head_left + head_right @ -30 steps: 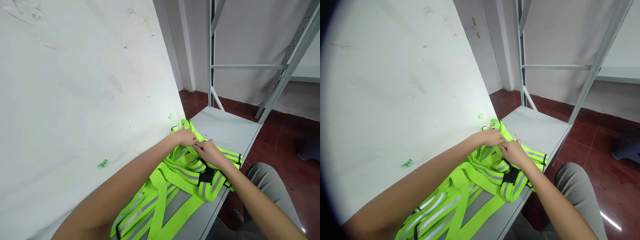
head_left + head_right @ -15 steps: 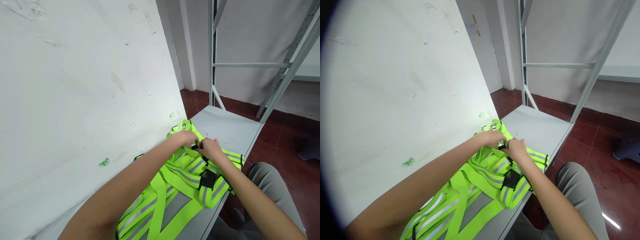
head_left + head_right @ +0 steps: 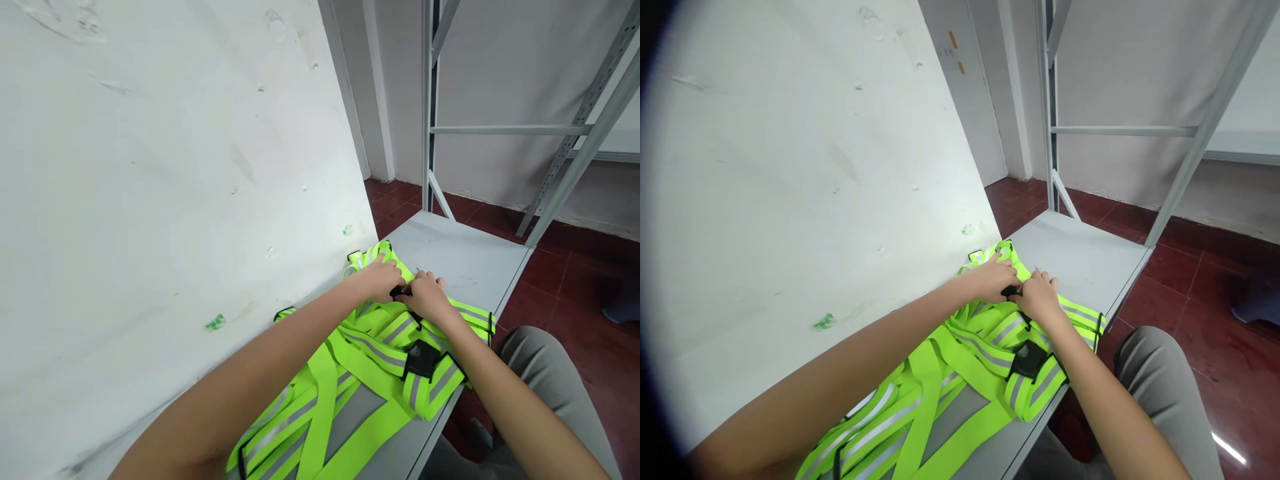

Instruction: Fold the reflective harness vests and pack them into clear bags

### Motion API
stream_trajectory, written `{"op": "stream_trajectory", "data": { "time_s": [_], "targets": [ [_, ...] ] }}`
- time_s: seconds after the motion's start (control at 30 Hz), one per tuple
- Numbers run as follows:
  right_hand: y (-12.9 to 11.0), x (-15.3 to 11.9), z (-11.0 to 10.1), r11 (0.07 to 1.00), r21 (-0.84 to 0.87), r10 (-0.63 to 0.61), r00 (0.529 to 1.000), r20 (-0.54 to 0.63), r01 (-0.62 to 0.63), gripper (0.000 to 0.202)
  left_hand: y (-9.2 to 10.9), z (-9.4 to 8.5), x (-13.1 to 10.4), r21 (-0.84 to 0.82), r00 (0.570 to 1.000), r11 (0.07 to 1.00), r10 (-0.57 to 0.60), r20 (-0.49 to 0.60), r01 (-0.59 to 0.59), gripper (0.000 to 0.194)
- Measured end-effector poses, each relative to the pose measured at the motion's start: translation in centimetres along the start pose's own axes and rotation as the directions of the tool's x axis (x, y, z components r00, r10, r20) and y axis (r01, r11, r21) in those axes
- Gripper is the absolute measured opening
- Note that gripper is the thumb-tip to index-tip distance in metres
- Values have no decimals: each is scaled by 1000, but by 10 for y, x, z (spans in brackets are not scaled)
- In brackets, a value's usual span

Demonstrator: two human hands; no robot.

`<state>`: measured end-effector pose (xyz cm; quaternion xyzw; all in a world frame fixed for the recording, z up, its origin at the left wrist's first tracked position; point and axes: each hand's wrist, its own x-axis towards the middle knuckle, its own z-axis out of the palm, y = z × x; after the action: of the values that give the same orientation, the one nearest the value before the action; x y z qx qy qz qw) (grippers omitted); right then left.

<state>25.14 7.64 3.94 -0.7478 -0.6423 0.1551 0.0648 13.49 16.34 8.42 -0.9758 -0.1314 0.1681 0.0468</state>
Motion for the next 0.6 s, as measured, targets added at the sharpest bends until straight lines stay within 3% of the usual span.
{"op": "stream_trajectory", "data": {
  "time_s": [0.2, 0.27, 0.43, 0.6],
  "targets": [
    [-3, -8, -2, 992, -123, 32, 999, -39, -37, 52, -7, 11, -3, 11, 989, 998, -59, -136, 61, 28],
    [-2, -7, -2, 991, -121, 46, 998, -45, -51, 51, -8, 12, -3, -15, 988, 995, -96, -122, 95, 31],
    [0, -7, 2, 994, -77, 72, 992, -107, -80, 48, -9, 4, 0, -111, 996, 991, -75, 47, 79, 45],
    [-2, -14, 8, 993, -81, 64, 972, -227, -84, 43, -4, -3, 0, 8, 1000, 1000, -21, -17, 22, 34]
  ]
}}
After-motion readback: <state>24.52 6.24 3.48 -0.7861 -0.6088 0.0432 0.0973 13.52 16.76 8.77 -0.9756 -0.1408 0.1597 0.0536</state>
